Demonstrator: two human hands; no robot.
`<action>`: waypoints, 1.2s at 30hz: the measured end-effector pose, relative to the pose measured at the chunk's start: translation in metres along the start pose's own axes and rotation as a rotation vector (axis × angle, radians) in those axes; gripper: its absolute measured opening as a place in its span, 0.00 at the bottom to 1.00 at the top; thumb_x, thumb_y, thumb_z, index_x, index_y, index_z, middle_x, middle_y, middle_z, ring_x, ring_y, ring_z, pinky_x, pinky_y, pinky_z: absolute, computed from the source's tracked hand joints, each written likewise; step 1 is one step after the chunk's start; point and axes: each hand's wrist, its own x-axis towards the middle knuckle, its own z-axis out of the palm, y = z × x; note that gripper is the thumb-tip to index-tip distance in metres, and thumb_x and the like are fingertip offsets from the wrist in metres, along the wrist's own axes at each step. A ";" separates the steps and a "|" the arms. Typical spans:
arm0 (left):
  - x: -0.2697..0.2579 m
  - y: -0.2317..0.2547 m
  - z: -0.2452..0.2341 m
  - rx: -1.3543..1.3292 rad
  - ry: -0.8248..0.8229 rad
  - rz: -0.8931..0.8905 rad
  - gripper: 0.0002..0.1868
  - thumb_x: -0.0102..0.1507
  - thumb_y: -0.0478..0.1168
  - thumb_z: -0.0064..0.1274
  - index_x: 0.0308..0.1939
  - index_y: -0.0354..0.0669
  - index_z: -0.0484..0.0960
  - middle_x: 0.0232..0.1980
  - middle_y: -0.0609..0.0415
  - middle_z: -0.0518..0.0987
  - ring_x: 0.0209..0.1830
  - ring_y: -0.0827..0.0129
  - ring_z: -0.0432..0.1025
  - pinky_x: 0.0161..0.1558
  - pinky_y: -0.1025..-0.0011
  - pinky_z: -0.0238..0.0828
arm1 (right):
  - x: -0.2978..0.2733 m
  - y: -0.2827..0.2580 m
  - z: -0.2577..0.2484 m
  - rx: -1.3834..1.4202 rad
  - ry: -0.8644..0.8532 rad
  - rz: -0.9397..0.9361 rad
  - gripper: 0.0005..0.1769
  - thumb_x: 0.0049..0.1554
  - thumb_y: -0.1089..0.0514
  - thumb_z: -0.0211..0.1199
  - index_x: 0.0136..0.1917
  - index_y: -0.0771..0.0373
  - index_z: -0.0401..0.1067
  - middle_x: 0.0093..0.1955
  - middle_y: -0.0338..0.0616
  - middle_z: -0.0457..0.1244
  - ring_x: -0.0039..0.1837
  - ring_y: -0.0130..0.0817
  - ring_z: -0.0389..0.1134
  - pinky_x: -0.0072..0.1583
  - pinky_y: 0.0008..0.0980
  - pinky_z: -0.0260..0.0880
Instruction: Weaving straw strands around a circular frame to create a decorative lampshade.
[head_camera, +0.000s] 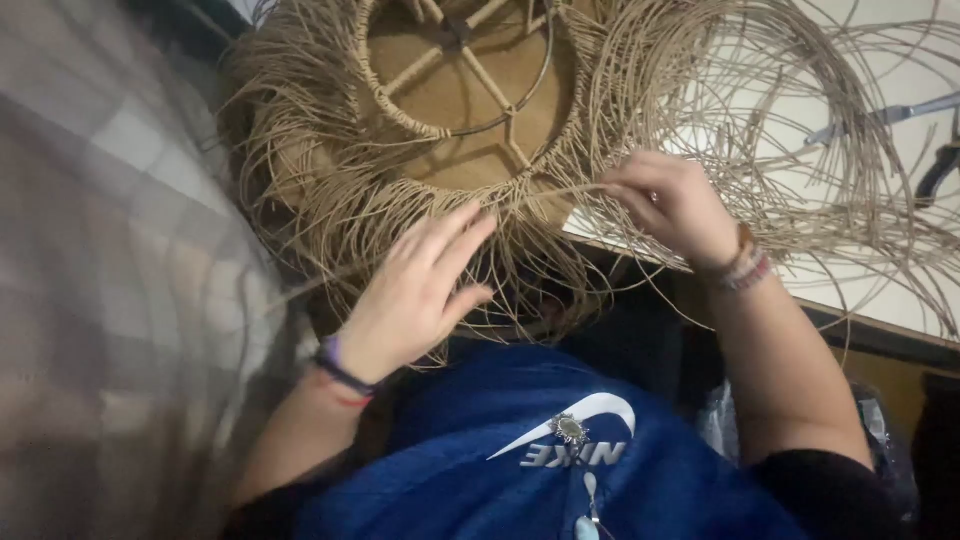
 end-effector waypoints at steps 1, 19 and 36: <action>0.001 -0.014 0.020 -0.001 0.002 -0.004 0.34 0.70 0.52 0.43 0.76 0.37 0.61 0.73 0.29 0.63 0.70 0.37 0.63 0.69 0.36 0.54 | 0.017 -0.001 0.009 0.001 -0.004 -0.002 0.06 0.66 0.61 0.61 0.53 0.61 0.79 0.41 0.49 0.66 0.42 0.48 0.68 0.49 0.45 0.70; 0.084 -0.139 0.132 0.014 0.413 -0.316 0.15 0.71 0.46 0.46 0.40 0.38 0.79 0.29 0.42 0.82 0.32 0.44 0.81 0.30 0.51 0.77 | 0.104 -0.042 0.106 -0.161 0.275 0.188 0.31 0.60 0.63 0.69 0.73 0.69 0.61 0.39 0.53 0.67 0.40 0.56 0.73 0.43 0.54 0.74; 0.119 -0.091 0.043 -0.103 0.296 -0.207 0.11 0.70 0.51 0.45 0.41 0.57 0.80 0.31 0.56 0.84 0.35 0.54 0.81 0.35 0.59 0.77 | 0.063 0.004 0.122 -0.510 0.511 -0.021 0.08 0.59 0.60 0.67 0.52 0.53 0.79 0.36 0.34 0.60 0.34 0.42 0.69 0.37 0.38 0.69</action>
